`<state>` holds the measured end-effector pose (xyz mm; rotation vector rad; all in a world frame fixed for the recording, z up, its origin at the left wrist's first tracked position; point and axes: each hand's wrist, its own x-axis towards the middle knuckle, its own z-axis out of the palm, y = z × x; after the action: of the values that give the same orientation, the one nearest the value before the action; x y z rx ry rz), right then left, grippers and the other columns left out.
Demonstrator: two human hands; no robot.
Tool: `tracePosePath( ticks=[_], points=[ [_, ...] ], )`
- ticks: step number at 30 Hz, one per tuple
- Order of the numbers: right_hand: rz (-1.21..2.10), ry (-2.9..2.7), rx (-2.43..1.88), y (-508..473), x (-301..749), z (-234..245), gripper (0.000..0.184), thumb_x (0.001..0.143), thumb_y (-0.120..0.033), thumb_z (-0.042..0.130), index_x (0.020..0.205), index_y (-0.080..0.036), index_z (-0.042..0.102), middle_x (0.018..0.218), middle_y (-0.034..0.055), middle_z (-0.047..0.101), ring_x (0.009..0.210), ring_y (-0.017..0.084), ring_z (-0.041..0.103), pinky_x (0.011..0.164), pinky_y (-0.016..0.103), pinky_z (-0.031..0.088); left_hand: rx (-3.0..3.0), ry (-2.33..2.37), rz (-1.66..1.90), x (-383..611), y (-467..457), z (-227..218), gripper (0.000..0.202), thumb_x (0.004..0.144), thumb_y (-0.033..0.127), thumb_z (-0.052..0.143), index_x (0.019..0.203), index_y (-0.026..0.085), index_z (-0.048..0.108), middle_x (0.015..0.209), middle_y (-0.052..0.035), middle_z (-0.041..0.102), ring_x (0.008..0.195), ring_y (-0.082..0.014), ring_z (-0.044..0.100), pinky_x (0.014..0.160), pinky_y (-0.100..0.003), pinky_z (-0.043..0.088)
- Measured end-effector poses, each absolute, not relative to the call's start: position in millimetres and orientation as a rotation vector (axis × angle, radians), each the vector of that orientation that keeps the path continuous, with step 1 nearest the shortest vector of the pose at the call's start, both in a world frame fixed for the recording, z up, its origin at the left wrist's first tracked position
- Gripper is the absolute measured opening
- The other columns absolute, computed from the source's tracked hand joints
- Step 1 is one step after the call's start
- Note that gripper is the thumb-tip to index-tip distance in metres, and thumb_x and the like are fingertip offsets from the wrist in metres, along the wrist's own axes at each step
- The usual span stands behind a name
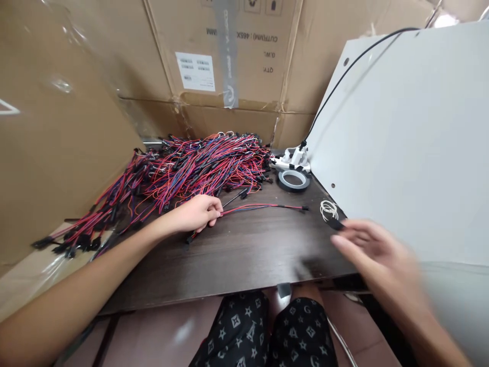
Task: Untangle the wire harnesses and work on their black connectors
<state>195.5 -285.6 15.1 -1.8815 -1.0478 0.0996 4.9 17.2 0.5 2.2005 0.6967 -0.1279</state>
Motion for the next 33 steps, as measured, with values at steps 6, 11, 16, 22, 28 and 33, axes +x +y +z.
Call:
tracePosePath(
  ticks=[6,11,16,22,28,33],
  points=[
    [0.388,-1.430,-1.599,-141,165,6,0.048,0.079,-0.023,0.057,0.123,-0.017,0.039,0.083,0.0034,0.062,0.067,0.014,0.058,0.061,0.028,0.048,2.229,0.681,-0.132,4,17,2,0.011,0.084,0.016,0.043,0.078,0.013,0.051,0.058,0.0017,0.057,0.032,-0.0058,0.043,0.032,-0.016,0.033],
    [0.566,-1.740,-1.460,-69,170,-9,0.048,0.078,-0.012,0.049,0.125,-0.014,0.039,0.079,0.0020,0.064,0.070,0.013,0.059,0.070,0.029,0.048,2.201,0.678,-0.132,2,16,6,0.012,0.084,0.014,0.040,0.079,0.013,0.050,0.058,0.0020,0.056,0.032,-0.0061,0.045,0.031,-0.015,0.032],
    [0.945,-1.477,-1.443,-67,173,-25,0.048,0.081,-0.020,0.047,0.126,-0.015,0.034,0.072,0.0007,0.061,0.053,0.011,0.056,0.048,0.022,0.045,2.184,0.677,-0.146,2,19,3,0.013,0.083,0.015,0.040,0.079,0.013,0.052,0.059,0.0010,0.057,0.031,-0.0069,0.045,0.031,-0.015,0.032],
    [1.114,-1.346,-1.419,-79,169,-27,0.052,0.081,-0.028,0.052,0.127,-0.017,0.032,0.067,-0.0007,0.058,0.047,0.011,0.055,0.039,0.019,0.041,2.225,0.656,-0.127,1,19,-1,0.016,0.083,0.018,0.038,0.081,0.014,0.053,0.060,-0.0010,0.058,0.032,-0.0095,0.047,0.029,-0.018,0.033],
    [1.160,-1.310,-1.479,-80,168,-21,0.051,0.080,-0.024,0.051,0.126,-0.015,0.033,0.064,0.0011,0.063,0.041,0.009,0.049,0.035,0.017,0.034,2.163,0.604,-0.116,0,19,1,0.013,0.084,0.018,0.040,0.079,0.015,0.052,0.059,0.0021,0.055,0.032,-0.0081,0.046,0.028,-0.016,0.034],
    [1.109,-1.381,-1.481,-85,165,-21,0.049,0.081,-0.021,0.050,0.126,-0.014,0.033,0.064,0.0010,0.064,0.041,0.008,0.044,0.042,0.019,0.037,2.120,0.602,-0.114,0,21,0,0.013,0.084,0.019,0.040,0.081,0.015,0.052,0.058,0.0037,0.053,0.032,-0.0075,0.046,0.028,-0.016,0.034]
  ],
)
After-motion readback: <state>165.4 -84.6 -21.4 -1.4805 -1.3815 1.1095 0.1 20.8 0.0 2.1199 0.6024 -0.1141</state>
